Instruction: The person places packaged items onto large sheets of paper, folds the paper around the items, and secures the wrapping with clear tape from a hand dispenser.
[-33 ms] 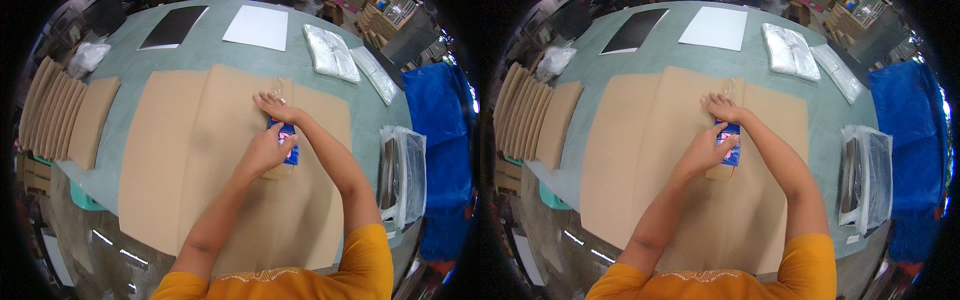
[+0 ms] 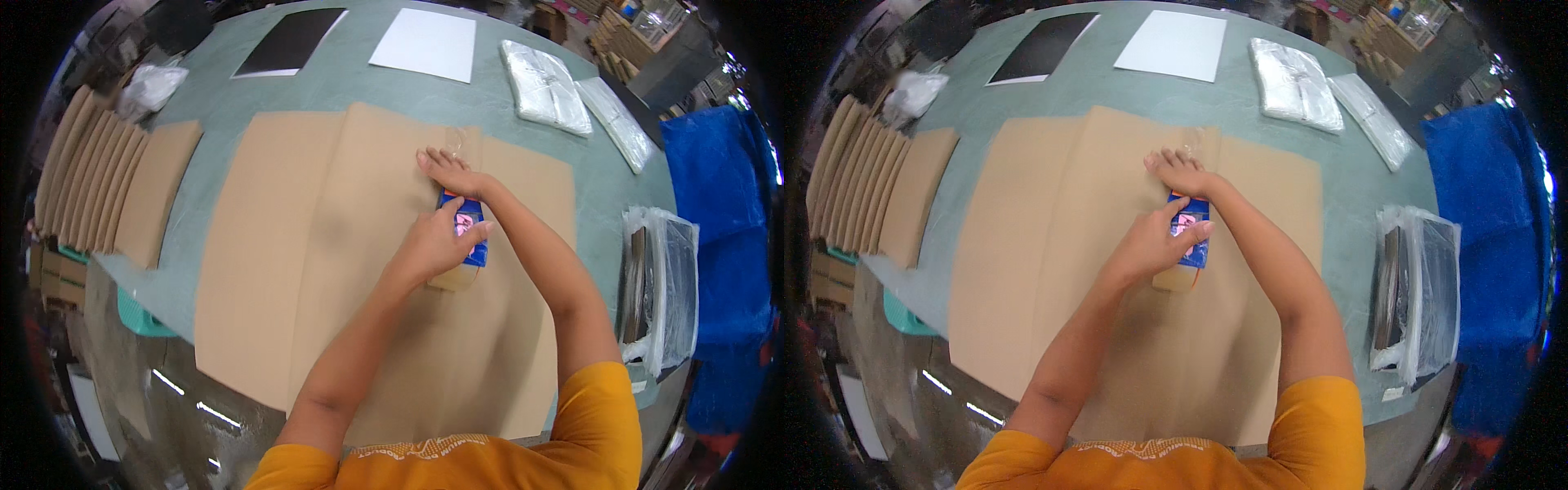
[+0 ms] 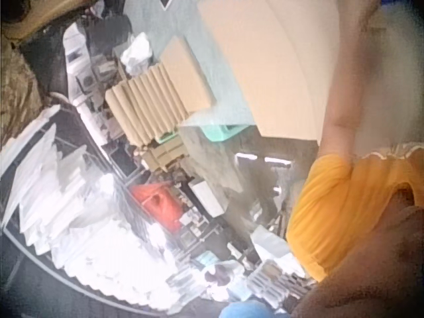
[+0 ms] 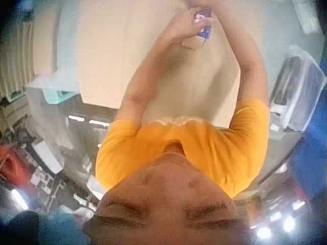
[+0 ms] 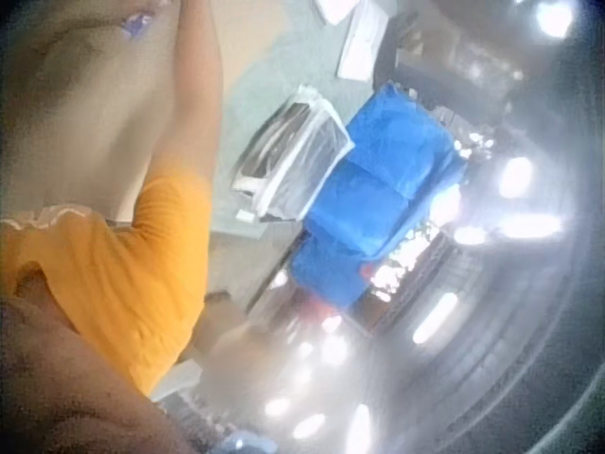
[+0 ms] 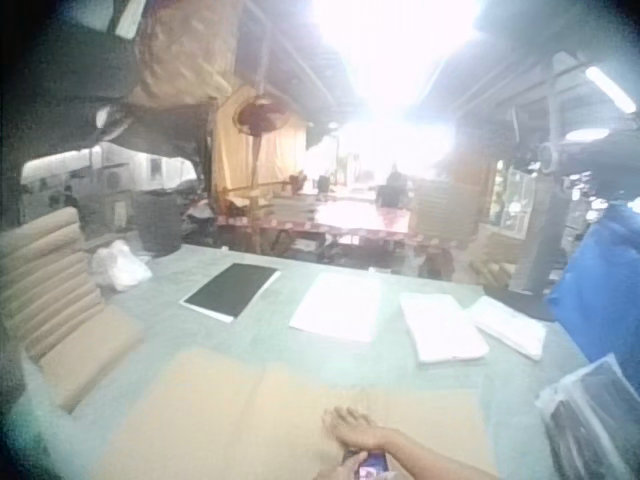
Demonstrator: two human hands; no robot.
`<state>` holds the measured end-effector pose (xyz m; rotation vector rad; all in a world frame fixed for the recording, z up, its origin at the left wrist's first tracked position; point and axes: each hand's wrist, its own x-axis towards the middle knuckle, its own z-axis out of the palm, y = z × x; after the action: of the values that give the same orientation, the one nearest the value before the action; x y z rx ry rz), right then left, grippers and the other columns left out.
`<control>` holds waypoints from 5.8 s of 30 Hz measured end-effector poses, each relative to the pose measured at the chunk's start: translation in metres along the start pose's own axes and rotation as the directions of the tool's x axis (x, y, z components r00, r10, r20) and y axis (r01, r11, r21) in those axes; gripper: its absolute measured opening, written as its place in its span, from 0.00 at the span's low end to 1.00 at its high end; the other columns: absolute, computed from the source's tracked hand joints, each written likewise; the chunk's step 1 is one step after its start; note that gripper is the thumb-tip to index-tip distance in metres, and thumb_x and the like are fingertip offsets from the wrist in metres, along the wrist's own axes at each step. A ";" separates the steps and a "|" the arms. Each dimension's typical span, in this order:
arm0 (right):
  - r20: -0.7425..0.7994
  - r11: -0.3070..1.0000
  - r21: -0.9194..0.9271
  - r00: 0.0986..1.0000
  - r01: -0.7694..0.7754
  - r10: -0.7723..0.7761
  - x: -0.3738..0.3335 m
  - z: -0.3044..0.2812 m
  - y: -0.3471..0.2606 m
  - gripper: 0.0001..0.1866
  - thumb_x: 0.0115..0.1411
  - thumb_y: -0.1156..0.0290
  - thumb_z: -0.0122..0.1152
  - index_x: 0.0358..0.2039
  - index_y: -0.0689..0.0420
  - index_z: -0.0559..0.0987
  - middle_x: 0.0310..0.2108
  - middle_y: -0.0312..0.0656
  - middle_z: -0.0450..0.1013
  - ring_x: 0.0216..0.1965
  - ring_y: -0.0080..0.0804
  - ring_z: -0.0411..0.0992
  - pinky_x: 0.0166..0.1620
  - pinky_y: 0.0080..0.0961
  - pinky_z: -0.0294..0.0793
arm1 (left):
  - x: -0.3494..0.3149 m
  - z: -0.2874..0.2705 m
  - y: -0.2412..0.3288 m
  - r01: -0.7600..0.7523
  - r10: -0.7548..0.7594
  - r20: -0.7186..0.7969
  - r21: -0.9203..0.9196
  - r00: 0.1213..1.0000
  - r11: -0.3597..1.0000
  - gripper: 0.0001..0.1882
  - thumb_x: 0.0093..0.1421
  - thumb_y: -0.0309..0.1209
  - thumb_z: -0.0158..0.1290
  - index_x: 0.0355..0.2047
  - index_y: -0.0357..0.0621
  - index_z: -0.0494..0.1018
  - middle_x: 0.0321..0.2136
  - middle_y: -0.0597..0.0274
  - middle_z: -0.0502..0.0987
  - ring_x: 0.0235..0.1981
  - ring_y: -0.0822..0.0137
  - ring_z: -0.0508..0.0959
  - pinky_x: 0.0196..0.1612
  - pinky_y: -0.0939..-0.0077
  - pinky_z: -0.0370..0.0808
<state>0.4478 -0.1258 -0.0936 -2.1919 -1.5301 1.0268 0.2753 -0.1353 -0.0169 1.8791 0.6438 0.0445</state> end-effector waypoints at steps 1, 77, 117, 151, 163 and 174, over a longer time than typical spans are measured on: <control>-0.057 0.997 -0.083 0.998 0.004 -0.008 0.000 0.005 -0.003 0.44 0.53 0.30 0.27 0.63 0.46 0.48 0.65 0.45 0.38 0.66 0.45 0.33 0.63 0.43 0.31 | -0.009 -0.001 0.003 0.015 -0.015 0.019 -0.010 1.000 1.000 0.30 0.56 0.47 0.48 0.49 0.32 0.65 0.33 0.39 0.75 0.36 0.49 0.77 0.41 0.65 0.71; -0.239 0.990 -0.130 0.971 -0.050 0.017 -0.187 0.430 -0.238 0.21 0.59 0.58 0.45 0.47 0.59 0.70 0.47 0.50 0.67 0.50 0.43 0.65 0.52 0.36 0.64 | -0.157 -0.068 -0.185 -0.349 0.564 -0.085 0.706 0.822 0.616 0.25 0.59 0.45 0.44 0.51 0.43 0.64 0.54 0.48 0.59 0.58 0.52 0.56 0.56 0.58 0.58; -0.007 -0.114 0.988 0.755 0.108 0.656 -0.293 0.300 -0.172 0.20 0.61 0.59 0.49 0.43 0.65 0.67 0.33 0.47 0.73 0.30 0.33 0.74 0.37 0.30 0.76 | -0.304 0.001 -0.231 0.348 -0.346 0.193 -0.812 0.918 0.469 0.15 0.62 0.35 0.45 0.41 0.33 0.67 0.31 0.55 0.76 0.32 0.64 0.78 0.37 0.67 0.76; -0.293 0.844 -0.533 0.926 0.049 -0.239 -0.208 0.241 -0.155 0.40 0.40 0.58 0.63 0.57 0.32 0.60 0.63 0.40 0.46 0.64 0.49 0.41 0.59 0.56 0.44 | -0.241 -0.103 -0.219 -0.688 0.442 0.537 0.638 0.719 0.346 0.23 0.49 0.37 0.52 0.48 0.62 0.69 0.60 0.57 0.52 0.62 0.53 0.49 0.60 0.42 0.43; -0.311 0.826 -0.557 0.901 0.086 -0.303 -0.214 0.239 -0.151 0.37 0.45 0.56 0.61 0.58 0.36 0.60 0.62 0.40 0.48 0.63 0.49 0.45 0.59 0.54 0.46 | -0.241 -0.031 -0.232 -0.760 0.807 0.360 0.630 0.469 0.161 0.14 0.49 0.37 0.50 0.37 0.55 0.71 0.54 0.61 0.61 0.58 0.55 0.58 0.57 0.36 0.47; -0.245 0.790 -0.560 0.861 0.249 -0.446 -0.219 0.228 -0.119 0.36 0.48 0.54 0.60 0.59 0.37 0.59 0.63 0.38 0.48 0.63 0.46 0.45 0.59 0.51 0.47 | -0.240 -0.021 -0.209 -0.702 0.817 0.281 0.684 0.504 0.197 0.06 0.45 0.31 0.51 0.25 0.48 0.69 0.48 0.57 0.68 0.52 0.54 0.66 0.54 0.42 0.59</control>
<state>0.1663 -0.3134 -0.0994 -2.0980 -2.0813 0.0677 -0.0216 -0.1719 -0.1278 2.8786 -0.4036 0.6973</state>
